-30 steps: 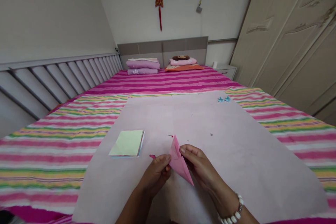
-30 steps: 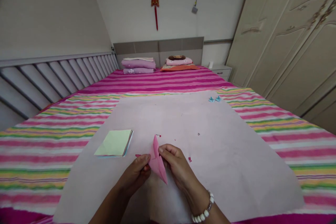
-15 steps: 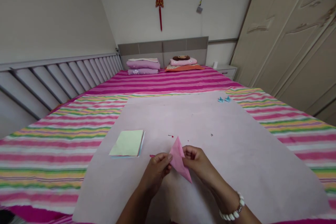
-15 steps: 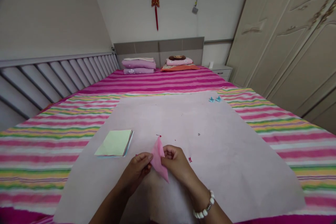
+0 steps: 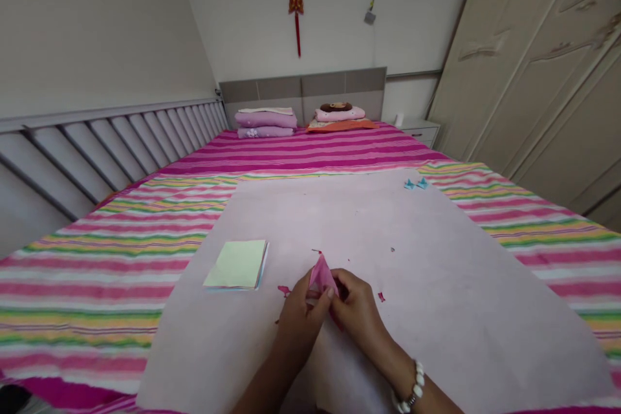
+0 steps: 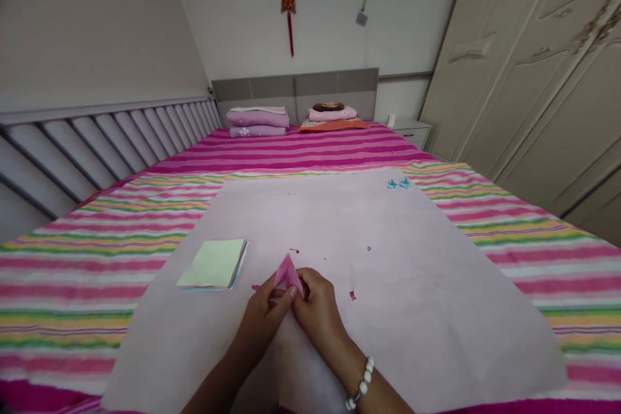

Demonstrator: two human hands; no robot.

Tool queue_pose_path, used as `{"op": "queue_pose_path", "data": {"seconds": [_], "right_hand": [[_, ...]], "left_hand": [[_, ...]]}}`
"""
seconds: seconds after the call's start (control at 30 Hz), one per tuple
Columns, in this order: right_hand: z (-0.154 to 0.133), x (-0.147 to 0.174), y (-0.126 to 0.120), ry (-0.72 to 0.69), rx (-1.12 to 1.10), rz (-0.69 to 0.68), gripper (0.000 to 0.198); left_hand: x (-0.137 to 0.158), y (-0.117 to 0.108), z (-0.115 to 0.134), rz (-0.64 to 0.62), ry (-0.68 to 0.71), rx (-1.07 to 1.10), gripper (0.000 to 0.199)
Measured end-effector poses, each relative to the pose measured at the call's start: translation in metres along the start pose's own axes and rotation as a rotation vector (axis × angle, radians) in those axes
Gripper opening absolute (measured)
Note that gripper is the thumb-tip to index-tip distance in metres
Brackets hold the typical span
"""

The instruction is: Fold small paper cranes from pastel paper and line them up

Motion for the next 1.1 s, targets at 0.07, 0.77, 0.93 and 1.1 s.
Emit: {"op": "queue_pose_path", "data": {"seconds": [0.07, 0.77, 0.93, 1.1], "right_hand": [[0.001, 0.001, 0.003, -0.008, 0.026, -0.002, 0.024], [0.037, -0.007, 0.010, 0.170, 0.066, 0.037, 0.027], [0.045, -0.009, 0.007, 0.211, -0.064, 0.062, 0.027], [0.061, -0.011, 0.003, 0.293, -0.204, 0.095, 0.024]], "left_hand": [[0.000, 0.002, 0.000, -0.007, 0.013, -0.016, 0.035], [-0.015, 0.000, -0.023, 0.092, 0.085, -0.196, 0.030], [-0.017, 0.000, -0.032, 0.081, 0.080, -0.088, 0.031], [-0.022, -0.006, -0.047, 0.098, -0.066, 0.125, 0.028]]}}
Point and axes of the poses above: each hand's wrist, its own x-axis away from the middle knuckle, its own y-axis out of the palm, z = x × y, the point moved 5 cm from there along -x, towards the middle knuckle, and after that the axes turned 2 degrees about x, right-handed, at the moved point
